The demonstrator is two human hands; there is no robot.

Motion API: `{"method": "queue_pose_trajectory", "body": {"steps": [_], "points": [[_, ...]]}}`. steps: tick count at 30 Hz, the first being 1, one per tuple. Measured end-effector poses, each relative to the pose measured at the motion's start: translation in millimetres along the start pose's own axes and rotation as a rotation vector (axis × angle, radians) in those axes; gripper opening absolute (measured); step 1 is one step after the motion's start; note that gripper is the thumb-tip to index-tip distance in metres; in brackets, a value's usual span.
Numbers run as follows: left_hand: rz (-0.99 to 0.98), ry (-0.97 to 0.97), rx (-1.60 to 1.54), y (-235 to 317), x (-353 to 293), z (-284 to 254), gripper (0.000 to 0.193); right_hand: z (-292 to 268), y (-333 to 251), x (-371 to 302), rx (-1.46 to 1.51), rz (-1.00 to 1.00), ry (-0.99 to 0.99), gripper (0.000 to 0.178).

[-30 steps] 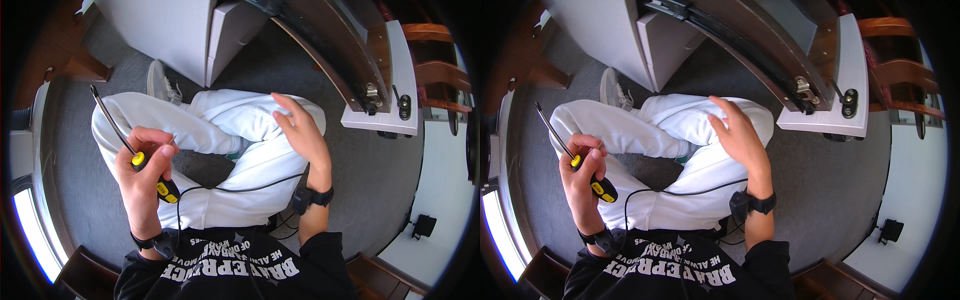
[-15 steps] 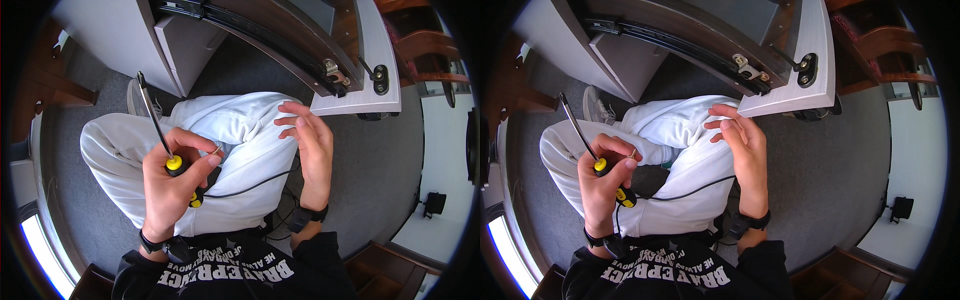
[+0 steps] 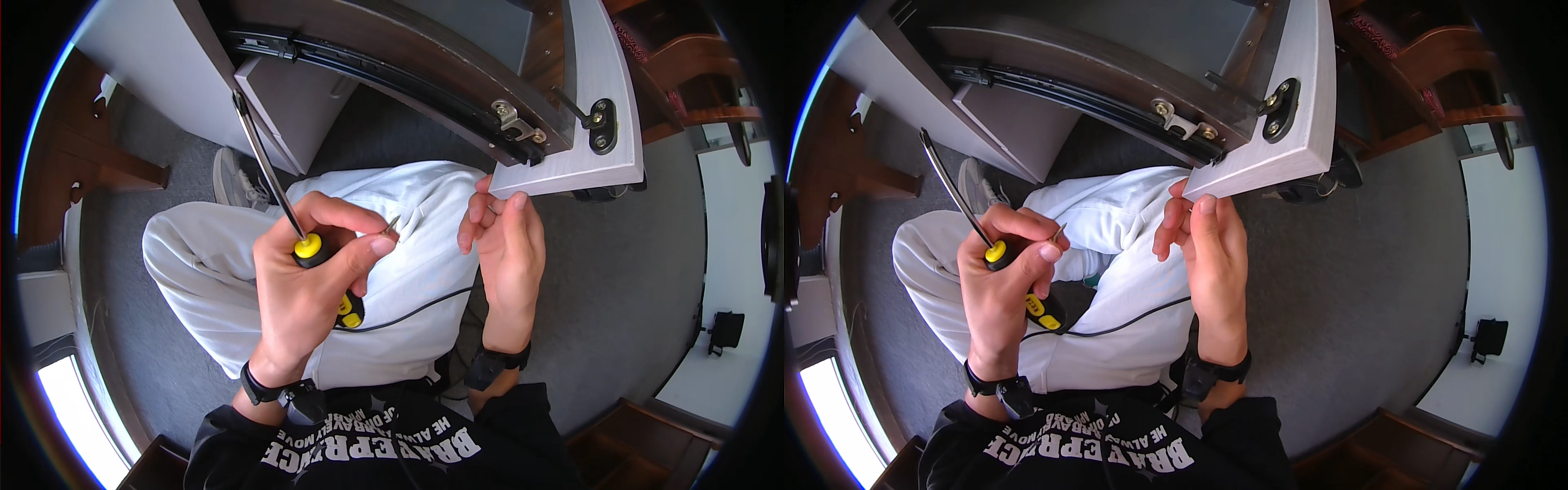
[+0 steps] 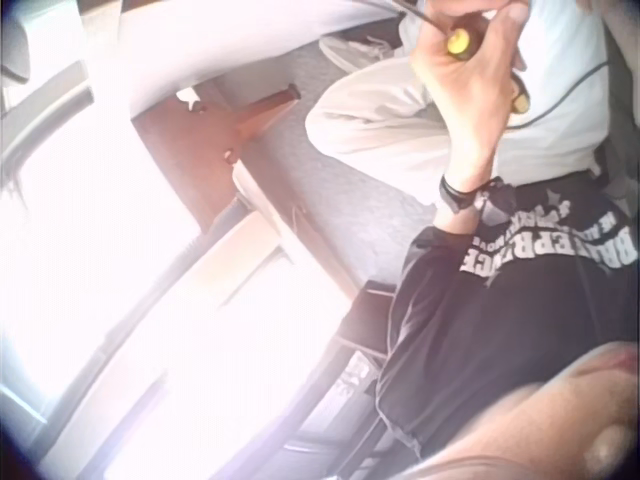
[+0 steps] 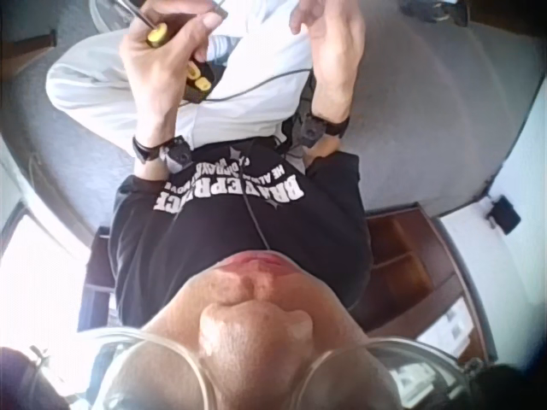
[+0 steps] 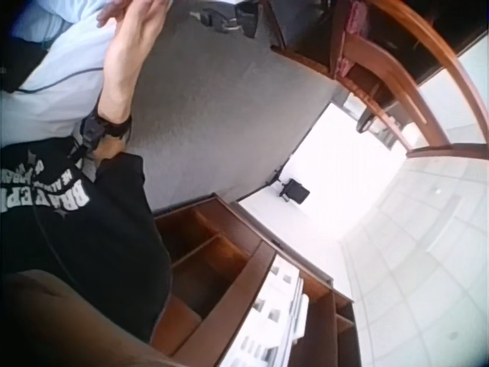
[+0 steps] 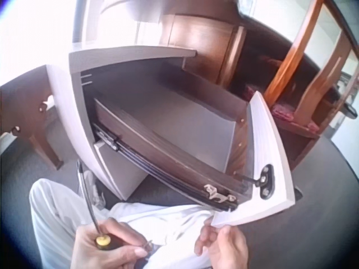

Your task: The person unscrews a drawer runner from a cabinet using a screwdriver, then aligns and screws the runner back onto the wooden cabinet frame.

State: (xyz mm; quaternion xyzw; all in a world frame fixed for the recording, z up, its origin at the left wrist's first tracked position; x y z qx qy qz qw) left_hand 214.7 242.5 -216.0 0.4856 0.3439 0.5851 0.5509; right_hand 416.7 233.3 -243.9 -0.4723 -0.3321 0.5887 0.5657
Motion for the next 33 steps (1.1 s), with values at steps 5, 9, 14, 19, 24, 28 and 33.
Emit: {"method": "queue_pose_trajectory", "body": {"steps": [5, 9, 14, 19, 24, 28, 33], "points": [[0.011, 0.037, -0.01, 2, 13, 21, 0.008, -1, -5, -3, -0.04, 0.002, 0.027, 0.035], [0.048, -0.001, -0.03, -2, 23, 40, 0.009, -1, -14, -5, -0.041, -0.001, 0.036, 0.034], [0.07, 0.017, 0.002, -9, 33, 49, 0.011, 0, -20, -3, -0.061, -0.012, 0.032, 0.035], [0.181, 0.034, 0.05, -19, 32, 57, 0.012, -7, -8, -4, -0.054, -0.013, 0.026, 0.036], [0.186, 0.059, 0.081, -27, 30, 57, 0.012, -8, -6, -5, -0.059, -0.013, 0.029, 0.036], [0.208, 0.061, 0.107, -24, 32, 59, 0.012, -7, -7, -6, -0.051, -0.022, 0.019, 0.036], [0.287, 0.064, 0.172, -23, 34, 63, 0.012, -7, -7, -5, -0.056, -0.01, 0.024, 0.035]]}}
Point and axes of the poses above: each hand's wrist, its own x-axis towards the middle knuckle, its own z-axis out of the palm, y = z × x, the point moved 10 cm from there along x, towards the middle knuckle, and after that the axes turned 13 degrees about z, right-handed, at the moved point
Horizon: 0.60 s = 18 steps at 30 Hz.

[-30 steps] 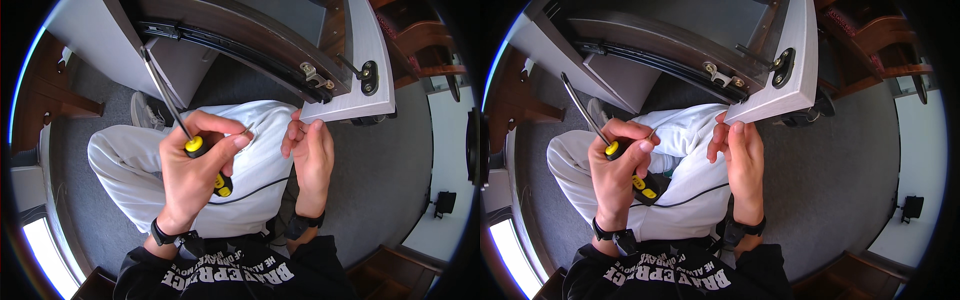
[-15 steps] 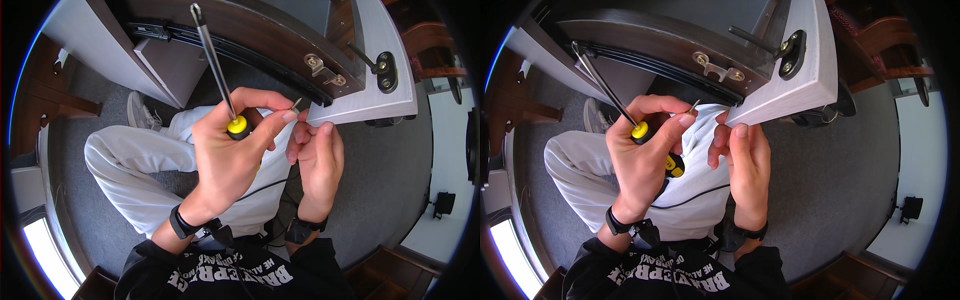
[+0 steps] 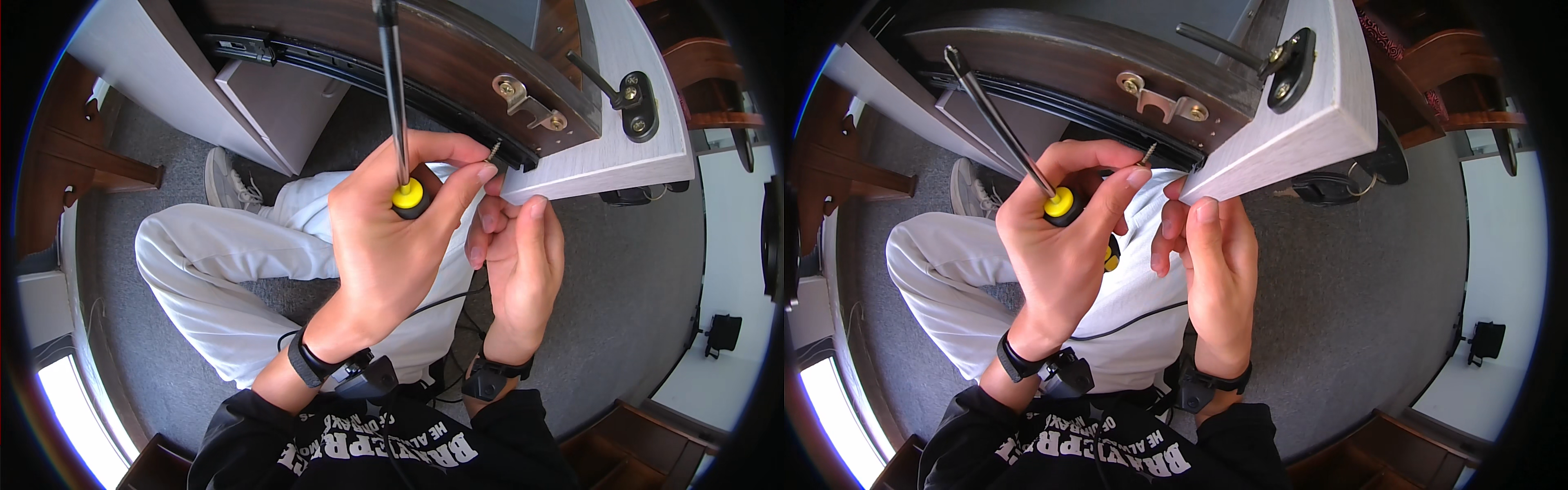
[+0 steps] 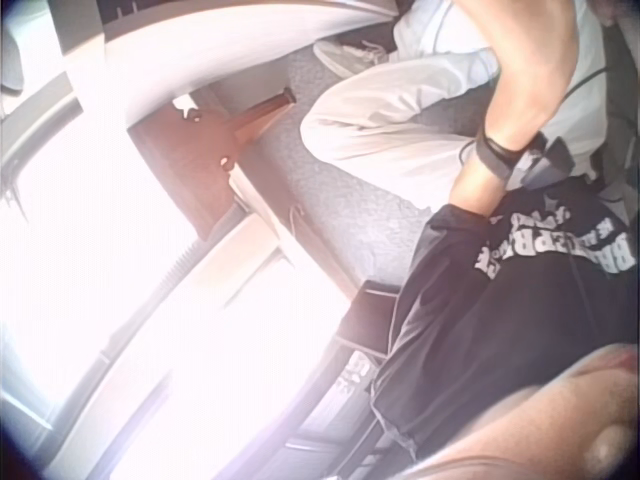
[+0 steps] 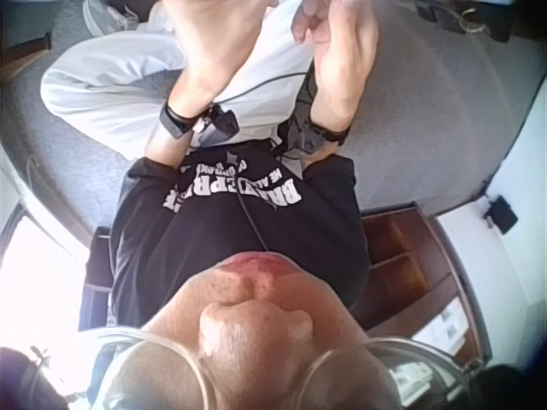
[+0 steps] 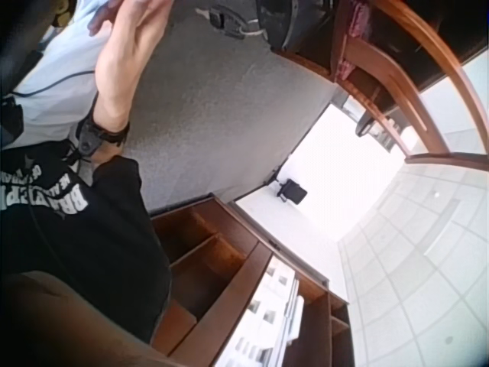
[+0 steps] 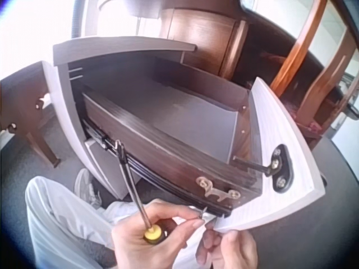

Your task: The person unscrews a drawer runner from a cabinet using a screwdriver, then aligns and screws the runner back onto the wooden cabinet frame.

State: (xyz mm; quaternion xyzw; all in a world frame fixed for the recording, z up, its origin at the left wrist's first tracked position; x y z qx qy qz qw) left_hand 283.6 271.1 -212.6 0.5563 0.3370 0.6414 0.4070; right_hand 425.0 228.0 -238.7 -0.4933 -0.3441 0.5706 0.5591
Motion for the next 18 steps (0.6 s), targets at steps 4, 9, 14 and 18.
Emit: {"method": "queue_pose_trajectory", "body": {"steps": [4, 9, 14, 18], "points": [[0.047, -0.017, 0.054, 4, 4, 2, 0.012, 2, -3, 2, 0.003, 0.007, 0.001, 0.035], [0.053, -0.016, 0.068, 6, 9, 1, 0.012, 5, -8, 2, 0.006, 0.003, 0.001, 0.035], [0.091, -0.036, 0.127, 10, 10, 0, 0.013, 7, -8, 1, 0.012, 0.009, -0.006, 0.035], [0.069, -0.029, 0.127, 16, 16, 0, 0.013, 11, -14, 2, 0.005, 0.009, 0.002, 0.035]]}}
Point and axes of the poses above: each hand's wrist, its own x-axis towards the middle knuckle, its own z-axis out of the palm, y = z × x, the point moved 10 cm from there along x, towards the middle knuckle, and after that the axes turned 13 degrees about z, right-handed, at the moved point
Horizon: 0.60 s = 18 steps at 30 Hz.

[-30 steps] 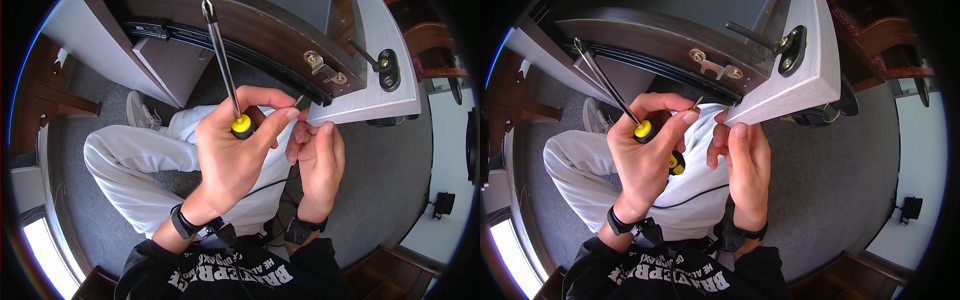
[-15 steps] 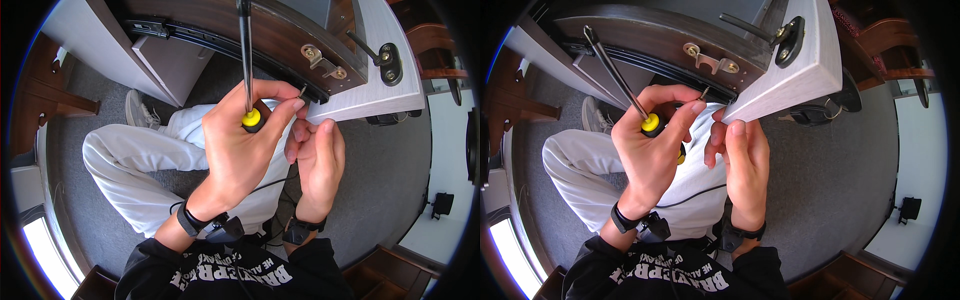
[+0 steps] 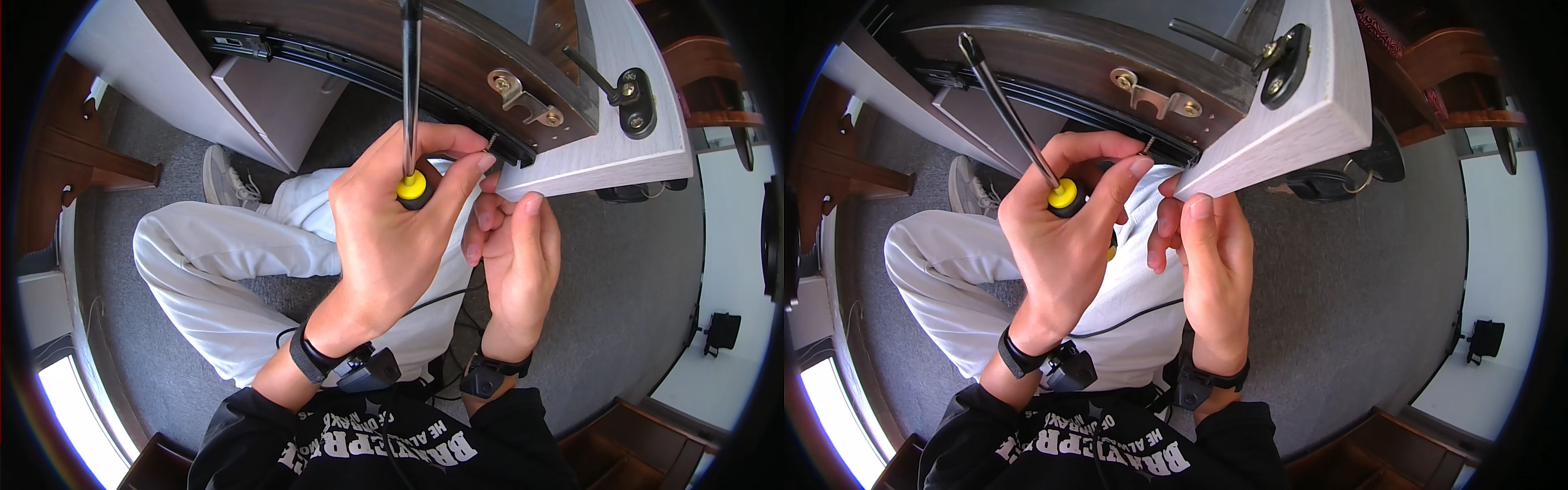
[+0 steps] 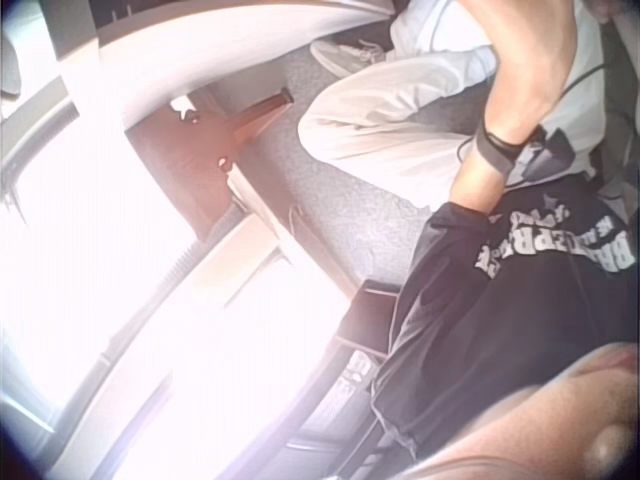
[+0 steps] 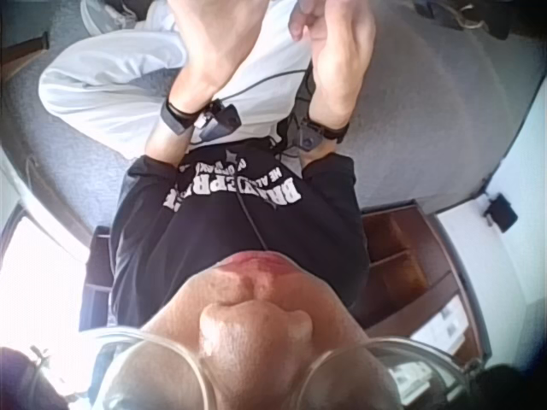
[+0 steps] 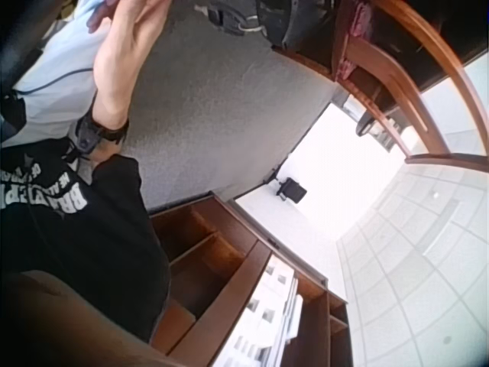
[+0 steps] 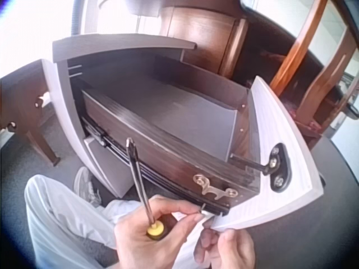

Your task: The person unscrews a drawer runner from a cabinet using a screwdriver, then aligns and screws the runner back onto the wooden cabinet frame.

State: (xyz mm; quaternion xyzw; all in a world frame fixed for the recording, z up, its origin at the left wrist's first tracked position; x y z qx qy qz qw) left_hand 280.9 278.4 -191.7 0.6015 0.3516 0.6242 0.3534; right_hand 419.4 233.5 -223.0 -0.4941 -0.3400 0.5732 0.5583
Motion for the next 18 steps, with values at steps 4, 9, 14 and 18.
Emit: {"method": "queue_pose_trajectory", "body": {"steps": [4, 9, 14, 18], "points": [[0.031, 0.0, 0.016, 5, 2, 0, 0.012, 0, -1, 0, -0.011, 0.003, 0.011, 0.035], [0.071, -0.015, 0.055, 10, 4, 0, 0.013, 0, -1, -1, -0.014, 0.007, 0.02, 0.035], [0.077, -0.033, 0.155, 20, 7, 0, 0.011, 0, -2, -1, -0.009, 0.006, 0.013, 0.035], [0.168, -0.026, 0.209, 30, 10, 0, 0.01, 0, -6, -2, -0.03, 0.002, 0.043, 0.035]]}}
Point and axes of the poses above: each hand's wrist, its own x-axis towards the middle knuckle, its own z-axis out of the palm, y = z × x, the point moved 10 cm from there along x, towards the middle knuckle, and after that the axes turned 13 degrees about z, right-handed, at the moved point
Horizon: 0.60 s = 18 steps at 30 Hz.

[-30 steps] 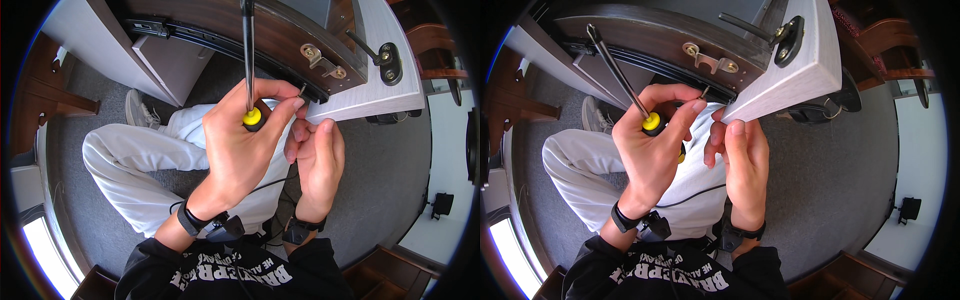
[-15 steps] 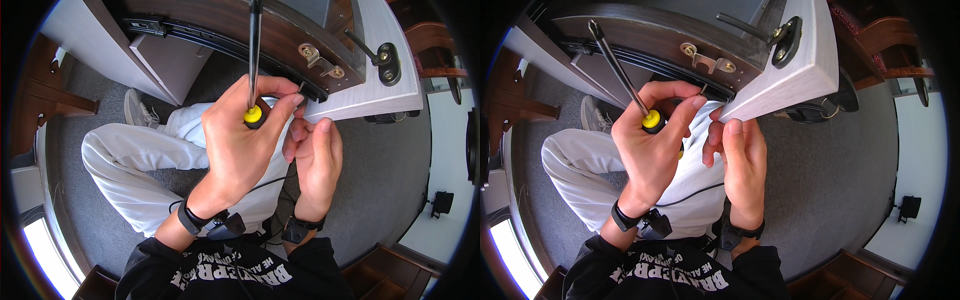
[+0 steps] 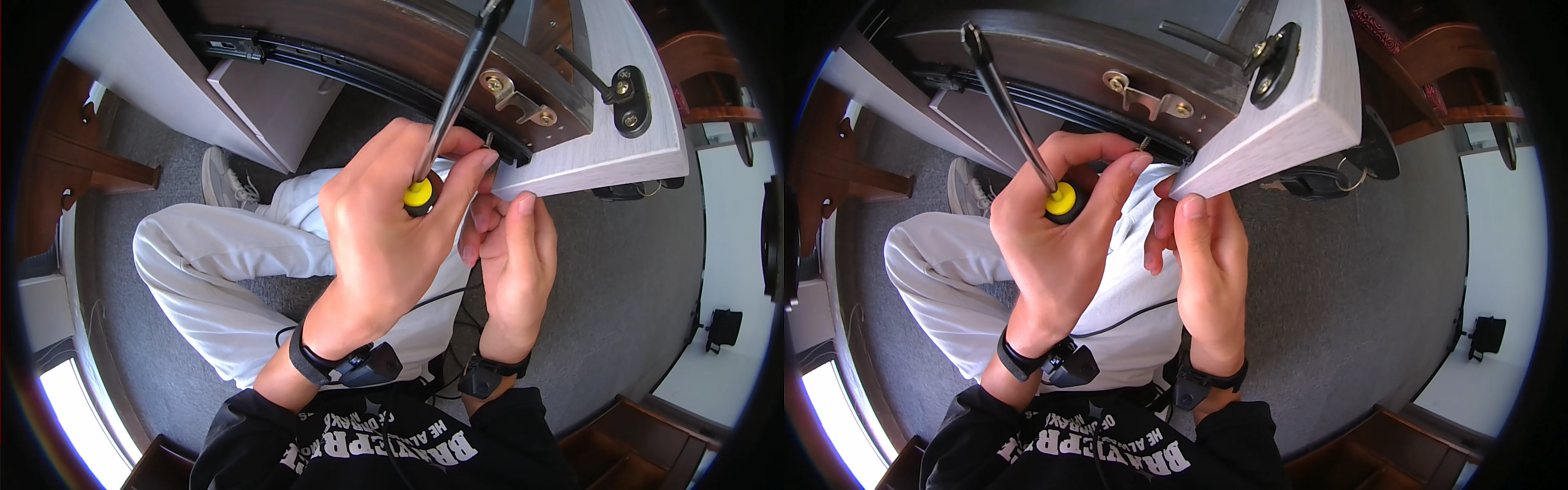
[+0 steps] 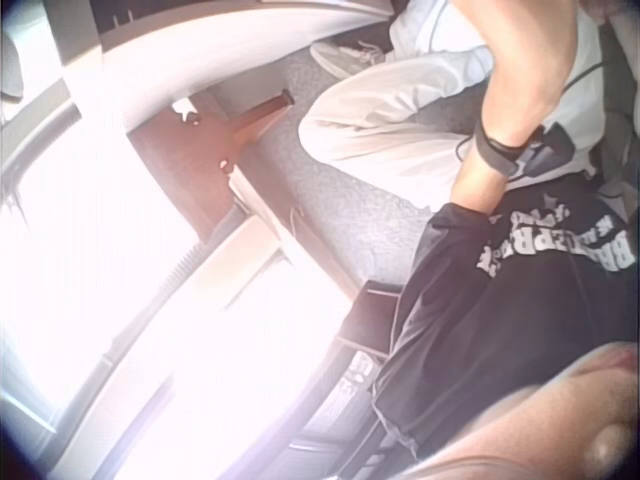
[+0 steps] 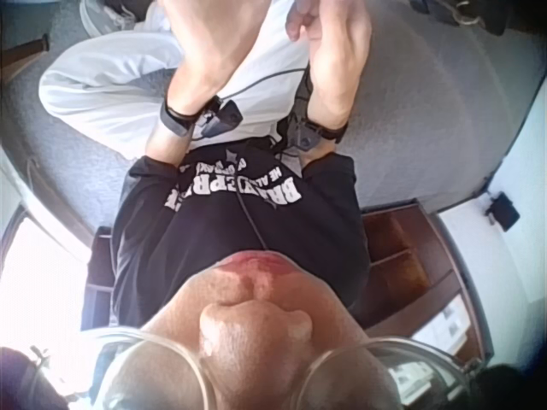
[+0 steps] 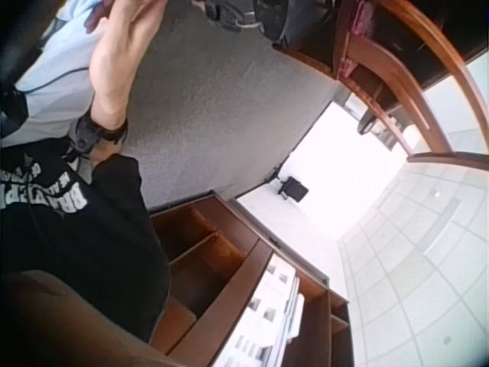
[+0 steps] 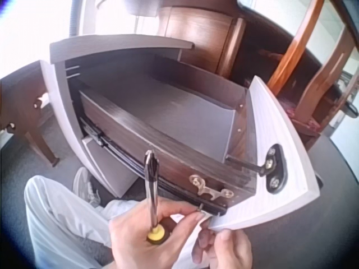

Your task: The person unscrews a drawer runner from a cabinet using a screwdriver, then aligns and screws the runner back onto the wooden cabinet frame.

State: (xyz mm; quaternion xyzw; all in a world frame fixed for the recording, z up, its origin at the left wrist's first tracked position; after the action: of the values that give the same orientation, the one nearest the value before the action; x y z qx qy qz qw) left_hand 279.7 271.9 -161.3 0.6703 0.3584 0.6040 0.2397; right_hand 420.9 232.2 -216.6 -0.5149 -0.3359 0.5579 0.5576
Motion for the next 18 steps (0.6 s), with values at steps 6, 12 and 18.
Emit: {"method": "queue_pose_trajectory", "body": {"steps": [6, 12, 18], "points": [[0.007, 0.012, -0.015, -4.1, -4.4, -2.9, 0.011, -1.8, 5.5, -2.3, -0.037, -0.019, 0.044, 0.034], [0.026, 0.003, -0.006, -4.6, -3.5, -2.5, 0.011, -0.5, 5.0, -1.7, -0.038, -0.022, 0.044, 0.035], [0.048, 0.027, 0.017, -1.0, -4.1, -2.9, 0.012, 0.4, 5.4, -1.1, -0.037, -0.021, 0.033, 0.036]]}}
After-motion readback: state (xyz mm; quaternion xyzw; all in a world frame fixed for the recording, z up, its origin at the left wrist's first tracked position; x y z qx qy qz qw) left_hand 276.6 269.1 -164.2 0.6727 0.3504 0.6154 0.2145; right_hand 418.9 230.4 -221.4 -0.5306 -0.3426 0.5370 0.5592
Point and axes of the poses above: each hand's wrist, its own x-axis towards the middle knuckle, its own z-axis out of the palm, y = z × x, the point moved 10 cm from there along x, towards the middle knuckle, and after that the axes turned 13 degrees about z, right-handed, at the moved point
